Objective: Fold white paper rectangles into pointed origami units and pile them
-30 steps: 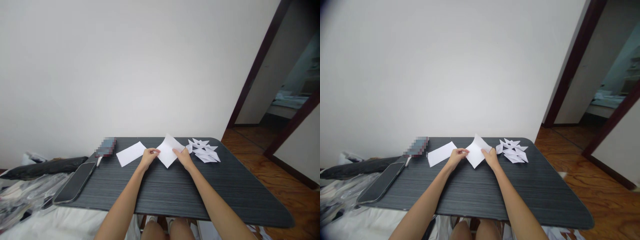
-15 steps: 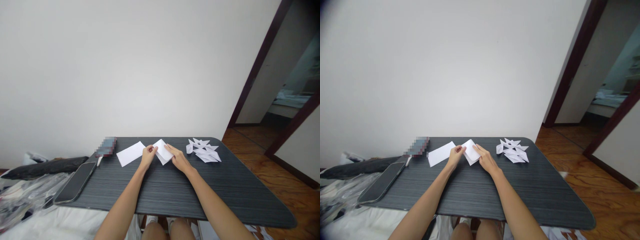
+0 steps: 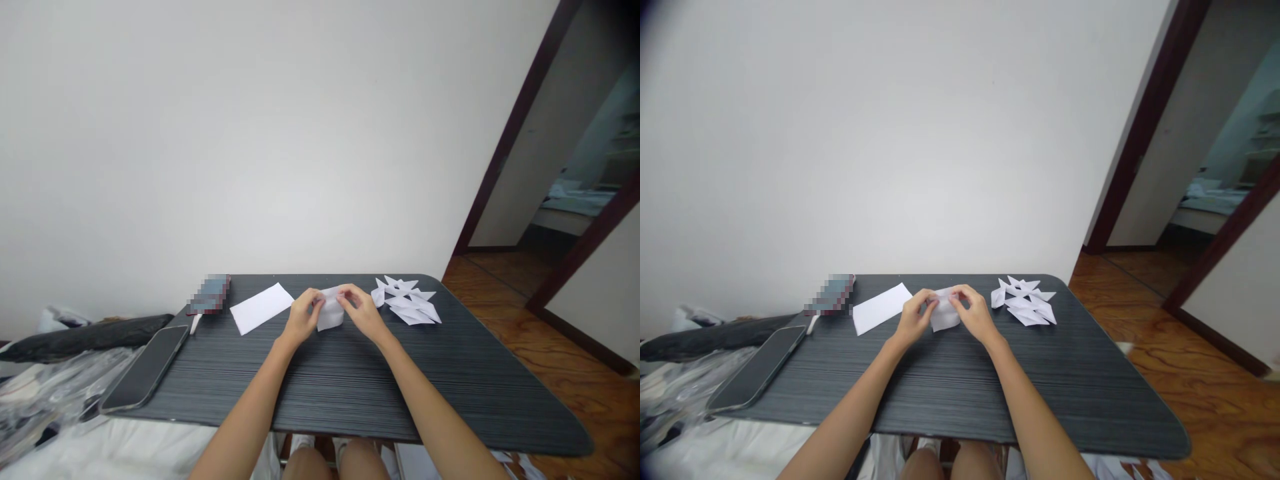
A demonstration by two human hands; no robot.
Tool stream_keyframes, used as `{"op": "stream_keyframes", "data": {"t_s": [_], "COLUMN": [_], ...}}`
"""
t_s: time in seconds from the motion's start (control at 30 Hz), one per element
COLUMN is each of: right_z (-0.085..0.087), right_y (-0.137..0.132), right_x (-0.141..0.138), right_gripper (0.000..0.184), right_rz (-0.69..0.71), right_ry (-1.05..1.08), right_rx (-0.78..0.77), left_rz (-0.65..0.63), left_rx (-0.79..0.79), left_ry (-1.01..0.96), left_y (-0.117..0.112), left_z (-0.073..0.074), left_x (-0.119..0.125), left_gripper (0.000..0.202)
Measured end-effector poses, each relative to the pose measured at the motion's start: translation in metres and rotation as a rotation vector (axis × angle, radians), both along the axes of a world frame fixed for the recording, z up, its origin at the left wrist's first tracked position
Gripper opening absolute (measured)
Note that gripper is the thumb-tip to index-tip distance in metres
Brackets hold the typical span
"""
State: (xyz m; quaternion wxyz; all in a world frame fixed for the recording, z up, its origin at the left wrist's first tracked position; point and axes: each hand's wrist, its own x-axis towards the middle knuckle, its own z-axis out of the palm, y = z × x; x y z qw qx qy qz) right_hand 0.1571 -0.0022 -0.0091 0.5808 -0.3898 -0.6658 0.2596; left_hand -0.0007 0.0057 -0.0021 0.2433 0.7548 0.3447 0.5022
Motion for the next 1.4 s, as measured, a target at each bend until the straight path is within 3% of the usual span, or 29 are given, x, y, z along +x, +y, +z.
{"op": "stream_keyframes", "data": {"t_s": [0.2,0.33,0.67,1.4], "right_z": [-0.001,0.0,-0.002,0.001], "right_y": [0.003,0.002,0.004,0.0], "right_x": [-0.001,-0.004,-0.004,-0.005], "right_gripper": [0.015,0.014,0.013,0.019], "right_rz": [-0.028,-0.043,-0.108,-0.133], "right_ry": [0.122,0.153,0.122,0.188], "right_rx": [-0.011,-0.005,0.049,-0.077], "left_rz": [0.025,0.085,0.109,0.098], "left_rx": [-0.179,-0.286,-0.255,-0.171], "left_ry": [-0.333,-0.432,-0.415,-0.268], "left_y": [0.003,0.007,0.004,0.001], "left_z": [-0.004,-0.007,-0.006,-0.01], "left_x": [0.007,0.009,0.009,0.008], "left_gripper": [0.035,0.027,0.026,0.027]}}
